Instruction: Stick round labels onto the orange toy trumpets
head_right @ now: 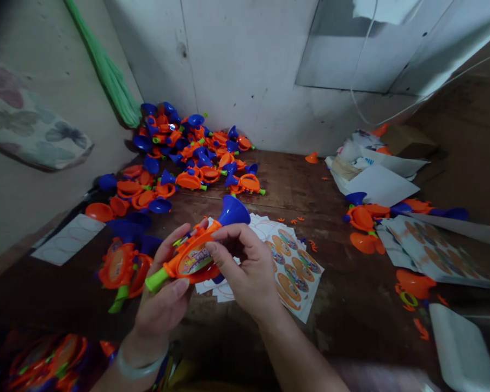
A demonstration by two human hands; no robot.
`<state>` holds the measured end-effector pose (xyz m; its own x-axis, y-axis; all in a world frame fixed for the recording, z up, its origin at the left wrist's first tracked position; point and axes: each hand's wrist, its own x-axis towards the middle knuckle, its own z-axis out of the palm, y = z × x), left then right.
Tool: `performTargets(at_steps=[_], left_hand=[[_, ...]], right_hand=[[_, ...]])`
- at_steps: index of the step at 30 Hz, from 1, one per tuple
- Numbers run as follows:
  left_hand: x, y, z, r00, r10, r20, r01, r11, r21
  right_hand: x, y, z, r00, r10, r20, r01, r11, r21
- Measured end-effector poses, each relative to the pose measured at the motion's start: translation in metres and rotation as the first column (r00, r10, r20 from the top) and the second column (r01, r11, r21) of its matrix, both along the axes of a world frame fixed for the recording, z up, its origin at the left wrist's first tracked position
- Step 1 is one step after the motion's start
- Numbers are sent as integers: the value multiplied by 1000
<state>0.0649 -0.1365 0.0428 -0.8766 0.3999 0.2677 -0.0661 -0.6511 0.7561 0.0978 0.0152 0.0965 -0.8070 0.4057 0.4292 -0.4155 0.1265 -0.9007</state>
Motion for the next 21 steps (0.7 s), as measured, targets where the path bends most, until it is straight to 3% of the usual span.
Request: performTargets(at_steps=[14,21], left_hand=[[0,3,0,993,117,-1,-117,990,-85],[3,3,-12,975,200,-95,-212,967,-142]], right_hand=[[0,1,-6,1000,-14,17,13,999,53],[-1,1,-7,997,-81,-3,80,977,200]])
